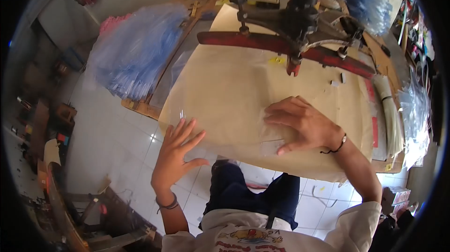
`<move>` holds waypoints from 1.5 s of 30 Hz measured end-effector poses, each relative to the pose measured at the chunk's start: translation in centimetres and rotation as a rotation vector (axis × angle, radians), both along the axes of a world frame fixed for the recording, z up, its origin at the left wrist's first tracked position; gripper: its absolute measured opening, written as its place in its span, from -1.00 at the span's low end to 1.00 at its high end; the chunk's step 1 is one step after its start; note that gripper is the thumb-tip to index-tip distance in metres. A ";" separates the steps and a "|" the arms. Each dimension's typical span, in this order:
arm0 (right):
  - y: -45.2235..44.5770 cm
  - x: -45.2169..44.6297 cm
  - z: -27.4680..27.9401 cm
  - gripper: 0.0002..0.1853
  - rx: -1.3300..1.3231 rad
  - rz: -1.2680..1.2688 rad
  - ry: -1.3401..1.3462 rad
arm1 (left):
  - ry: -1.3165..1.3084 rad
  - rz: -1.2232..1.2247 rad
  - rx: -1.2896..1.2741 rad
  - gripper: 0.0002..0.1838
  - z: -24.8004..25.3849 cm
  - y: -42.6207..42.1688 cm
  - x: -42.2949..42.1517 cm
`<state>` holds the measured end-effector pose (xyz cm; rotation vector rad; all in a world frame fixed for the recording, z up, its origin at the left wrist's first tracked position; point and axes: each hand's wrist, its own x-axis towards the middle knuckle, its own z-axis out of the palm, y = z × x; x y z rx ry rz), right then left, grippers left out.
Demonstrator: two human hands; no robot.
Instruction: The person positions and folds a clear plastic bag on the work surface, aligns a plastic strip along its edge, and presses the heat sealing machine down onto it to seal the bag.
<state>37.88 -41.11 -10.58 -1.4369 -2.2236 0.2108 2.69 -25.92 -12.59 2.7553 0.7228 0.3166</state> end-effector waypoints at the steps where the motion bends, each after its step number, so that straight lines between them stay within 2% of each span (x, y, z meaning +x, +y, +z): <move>1: -0.3 0.1 0.2 -0.39 0.005 -0.002 -0.007 | -0.009 0.008 0.014 -0.12 -0.4 0.0 0.5; 8: 0.2 1.0 -0.5 -0.43 0.022 -0.074 -0.029 | -0.058 -0.024 0.078 -0.26 -1.2 2.3 4.2; 14: 0.6 0.9 -0.7 -0.52 0.042 -0.132 -0.013 | -0.197 -0.055 -0.033 -0.43 -0.1 4.4 2.6; 17: 1.0 0.6 -1.1 -0.53 0.101 -0.171 -0.073 | -0.225 0.081 -0.218 -0.47 0.9 4.3 1.3; 20: 1.4 -0.1 0.4 -0.53 0.052 -0.152 -0.126 | -0.320 0.033 -0.121 -0.51 -1.2 5.7 0.4; 23: 2.1 -1.4 1.7 -0.52 -0.005 -0.201 -0.197 | -0.298 0.004 -0.082 -0.54 -0.2 4.9 0.4; 26: 2.5 -1.2 -0.2 -0.53 0.105 -0.230 -0.066 | -0.252 -0.006 -0.121 -0.55 0.4 5.2 0.1; 32: 2.1 -0.8 -0.4 -0.71 0.075 -0.216 0.086 | -0.194 -0.057 -0.283 -0.68 1.2 7.4 0.4; 36: 1.8 -0.4 -0.6 -0.78 -0.097 -0.280 0.255 | -0.247 -0.116 -0.348 -0.70 1.5 8.4 1.1; 39: 2.1 0.1 -0.2 -0.77 -0.212 -0.301 0.376 | -0.149 -0.003 -0.486 -0.71 1.3 10.2 1.4; 42: 2.1 0.4 0.2 -0.74 -0.269 -0.345 0.444 | -0.061 -0.003 -0.533 -0.73 1.7 11.5 1.9; 45: 2.0 0.5 0.4 -0.72 -0.324 -0.384 0.482 | -0.216 -0.065 -0.635 -0.75 1.1 11.3 2.3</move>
